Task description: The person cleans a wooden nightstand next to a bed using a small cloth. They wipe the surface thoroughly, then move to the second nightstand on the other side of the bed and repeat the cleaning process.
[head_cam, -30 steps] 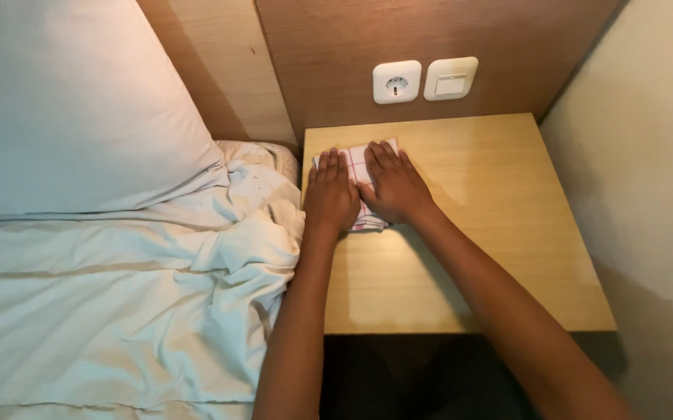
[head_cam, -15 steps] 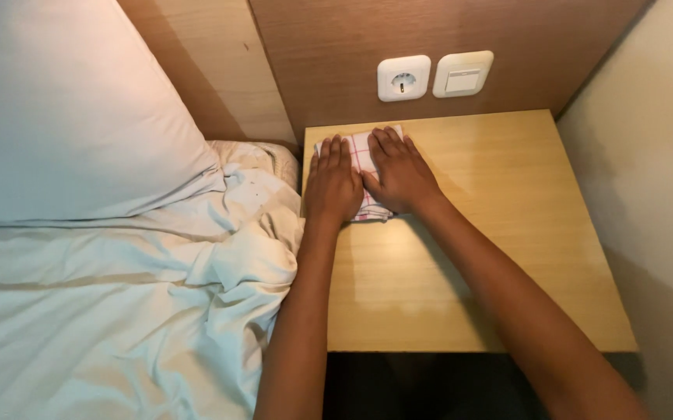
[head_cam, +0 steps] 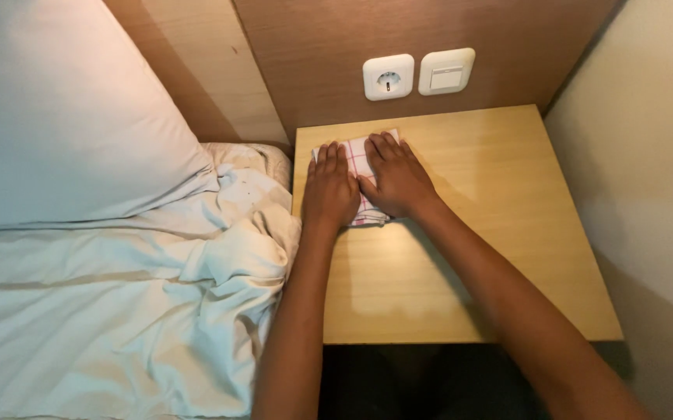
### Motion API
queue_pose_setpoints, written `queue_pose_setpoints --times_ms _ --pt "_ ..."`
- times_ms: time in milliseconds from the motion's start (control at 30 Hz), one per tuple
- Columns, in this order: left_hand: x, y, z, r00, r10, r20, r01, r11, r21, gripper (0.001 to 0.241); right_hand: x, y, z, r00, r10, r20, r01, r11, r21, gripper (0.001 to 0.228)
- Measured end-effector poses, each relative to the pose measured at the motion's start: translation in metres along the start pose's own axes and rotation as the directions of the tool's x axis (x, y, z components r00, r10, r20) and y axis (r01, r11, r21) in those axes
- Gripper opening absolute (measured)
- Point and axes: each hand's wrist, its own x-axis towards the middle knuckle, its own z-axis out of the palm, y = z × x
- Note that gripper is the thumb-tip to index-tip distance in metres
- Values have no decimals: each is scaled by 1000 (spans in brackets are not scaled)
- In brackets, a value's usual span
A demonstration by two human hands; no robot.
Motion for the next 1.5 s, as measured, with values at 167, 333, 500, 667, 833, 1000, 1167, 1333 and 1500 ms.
queue_pose_setpoints --times_ms 167,333,500,667,833,1000,1167,1333,1500 --pt "13 -1 5 1000 4 -21 -5 1000 -19 58 12 8 0 1000 -11 -13 11 1000 -6 74" --pt "9 -2 9 1000 11 -14 -11 1000 -3 59 6 4 -4 1000 7 2 -7 1000 -5 75" --pt "0 10 5 1000 -9 -1 9 999 -32 60 -7 7 -3 1000 14 -1 -14 1000 -23 74" --pt "-3 17 3 1000 -6 9 6 1000 -16 60 -12 10 -6 1000 -2 -7 2 1000 5 73" --pt "8 14 7 1000 -8 10 8 1000 -11 60 -1 14 -9 1000 -9 10 9 1000 -11 74" --pt "13 16 7 999 -19 28 19 1000 -14 61 2 19 -7 1000 -6 -6 5 1000 -18 73" --pt "6 25 2 999 -17 36 18 1000 -25 60 -9 14 -14 1000 7 -12 -8 999 -34 74" --pt "-1 30 -1 999 -20 34 21 1000 -23 60 -18 15 -14 1000 -11 2 11 1000 -29 73" --pt "4 26 10 999 -9 46 9 1000 -4 61 -13 20 -15 999 -24 -26 24 999 -26 74"
